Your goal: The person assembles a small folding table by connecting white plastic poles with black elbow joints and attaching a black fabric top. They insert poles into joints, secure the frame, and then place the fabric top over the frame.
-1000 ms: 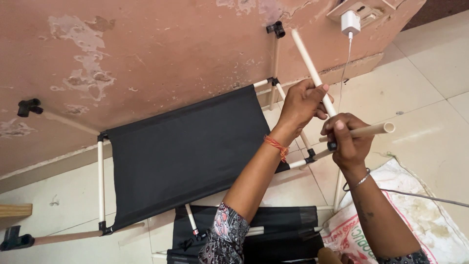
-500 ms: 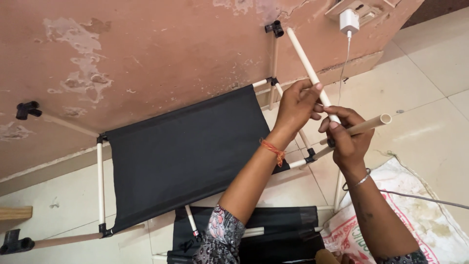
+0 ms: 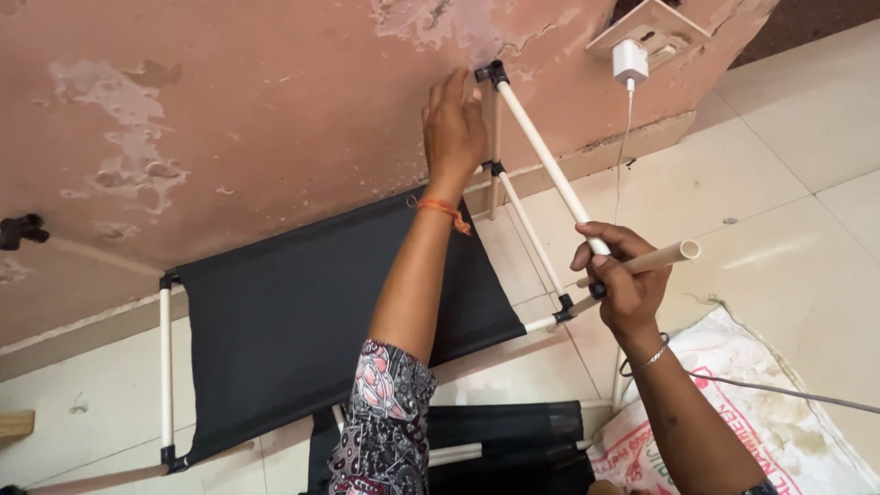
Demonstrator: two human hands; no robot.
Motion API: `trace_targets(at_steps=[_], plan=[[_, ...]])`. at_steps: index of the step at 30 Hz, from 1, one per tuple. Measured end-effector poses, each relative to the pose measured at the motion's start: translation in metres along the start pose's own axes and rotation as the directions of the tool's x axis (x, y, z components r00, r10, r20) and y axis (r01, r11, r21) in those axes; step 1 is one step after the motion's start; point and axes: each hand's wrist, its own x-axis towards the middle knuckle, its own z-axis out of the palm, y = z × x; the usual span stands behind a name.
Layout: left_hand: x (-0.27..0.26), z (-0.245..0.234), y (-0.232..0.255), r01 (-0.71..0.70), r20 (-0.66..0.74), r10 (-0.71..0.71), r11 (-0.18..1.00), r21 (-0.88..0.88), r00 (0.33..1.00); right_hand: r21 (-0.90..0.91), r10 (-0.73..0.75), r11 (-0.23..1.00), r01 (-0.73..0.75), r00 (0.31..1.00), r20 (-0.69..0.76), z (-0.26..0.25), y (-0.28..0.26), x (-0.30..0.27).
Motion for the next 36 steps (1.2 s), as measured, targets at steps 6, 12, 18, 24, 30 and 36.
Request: trace_targets(at_steps=[6, 12, 18, 24, 30, 36], plan=[[0.02, 0.018, -0.005, 0.001, 0.002, -0.001, 1.0, 0.01, 1.0, -0.026, -0.007, 1.0, 0.007, 1.0, 0.008, 0.0, 0.004, 0.0], [0.029, 0.009, 0.024, 0.157, 0.107, -0.178, 0.971, 0.179, 0.978, 0.018, -0.014, 1.0, 0.014, 1.0, -0.004, 0.0, 0.004, 0.001], [0.032, 0.001, 0.043, 0.183, 0.079, -0.208, 0.951, 0.249, 0.975, 0.016, -0.03, 0.999, 0.03, 1.0, -0.004, -0.002, 0.004, -0.001], [0.03, -0.001, 0.043, 0.214, 0.032, -0.223, 0.96, 0.18, 0.974, -0.007, 0.016, 1.0, -0.016, 1.0, -0.013, -0.004, 0.002, -0.004], [0.036, 0.005, 0.03, 0.166, 0.083, -0.183, 0.97, 0.18, 0.98, 0.026, 0.053, 0.998, -0.053, 0.998, -0.028, -0.004, 0.003, -0.008], [0.034, 0.007, 0.029, 0.087, 0.131, -0.115, 0.975, 0.204, 0.985, -0.01, -0.017, 1.0, 0.017, 1.0, 0.024, -0.005, 0.002, -0.009]])
